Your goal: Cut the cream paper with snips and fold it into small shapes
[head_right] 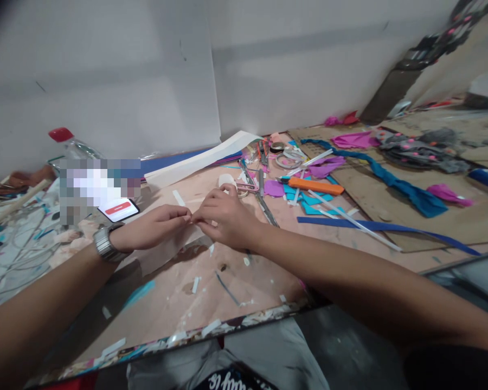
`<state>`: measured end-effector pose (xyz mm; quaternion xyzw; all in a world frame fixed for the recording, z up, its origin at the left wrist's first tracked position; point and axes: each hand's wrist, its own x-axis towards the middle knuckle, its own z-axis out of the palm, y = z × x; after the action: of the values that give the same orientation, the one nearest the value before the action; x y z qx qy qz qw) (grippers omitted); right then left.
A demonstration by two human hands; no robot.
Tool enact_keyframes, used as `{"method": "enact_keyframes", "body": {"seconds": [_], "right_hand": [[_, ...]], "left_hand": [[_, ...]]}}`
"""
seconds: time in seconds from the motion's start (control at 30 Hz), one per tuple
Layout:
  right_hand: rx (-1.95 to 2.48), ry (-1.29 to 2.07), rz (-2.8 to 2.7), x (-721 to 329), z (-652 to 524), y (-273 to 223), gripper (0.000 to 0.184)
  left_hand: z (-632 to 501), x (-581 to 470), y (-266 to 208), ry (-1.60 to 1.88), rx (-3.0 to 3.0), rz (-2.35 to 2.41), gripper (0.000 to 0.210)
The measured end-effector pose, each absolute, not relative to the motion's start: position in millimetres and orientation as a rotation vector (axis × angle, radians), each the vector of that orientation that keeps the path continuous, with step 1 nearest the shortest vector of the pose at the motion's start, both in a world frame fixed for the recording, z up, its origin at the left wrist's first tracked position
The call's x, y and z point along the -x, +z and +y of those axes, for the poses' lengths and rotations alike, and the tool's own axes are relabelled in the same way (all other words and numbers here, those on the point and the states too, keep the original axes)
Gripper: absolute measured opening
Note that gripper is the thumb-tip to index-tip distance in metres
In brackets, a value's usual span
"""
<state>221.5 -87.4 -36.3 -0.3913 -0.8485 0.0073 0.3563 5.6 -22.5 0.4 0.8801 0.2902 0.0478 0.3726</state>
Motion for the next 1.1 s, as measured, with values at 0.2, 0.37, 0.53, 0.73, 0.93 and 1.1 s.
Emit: {"method": "enact_keyframes", "body": {"seconds": [0.2,0.37,0.53,0.73,0.93,1.1], "right_hand": [[1.062,0.07,-2.158,-220.1,-88.6,-34.5,0.01],[1.102,0.087,-2.15,-219.2,-88.7,-34.5,0.011],[1.115,0.103,-2.163,-219.8,-88.2,-35.3,0.01],[1.118,0.081,-2.163,-220.0,-88.2,-35.7,0.009],[1.17,0.088,-2.149,-220.1,-88.1,-35.9,0.008],[1.207,0.082,-2.17,-220.3,-88.3,-35.3,0.007]], "left_hand": [[-22.5,-5.6,-1.4,0.128,-2.256,0.78,0.031],[-24.8,-5.5,1.8,0.123,-2.264,0.801,0.034],[-26.2,-6.6,1.8,0.148,-2.315,0.784,0.032],[-28.9,-8.5,0.6,0.154,-2.415,0.834,0.031],[-34.2,-10.8,0.4,0.211,-2.54,0.905,0.034],[-37.4,-12.3,2.1,0.231,-2.57,0.906,0.035]]}}
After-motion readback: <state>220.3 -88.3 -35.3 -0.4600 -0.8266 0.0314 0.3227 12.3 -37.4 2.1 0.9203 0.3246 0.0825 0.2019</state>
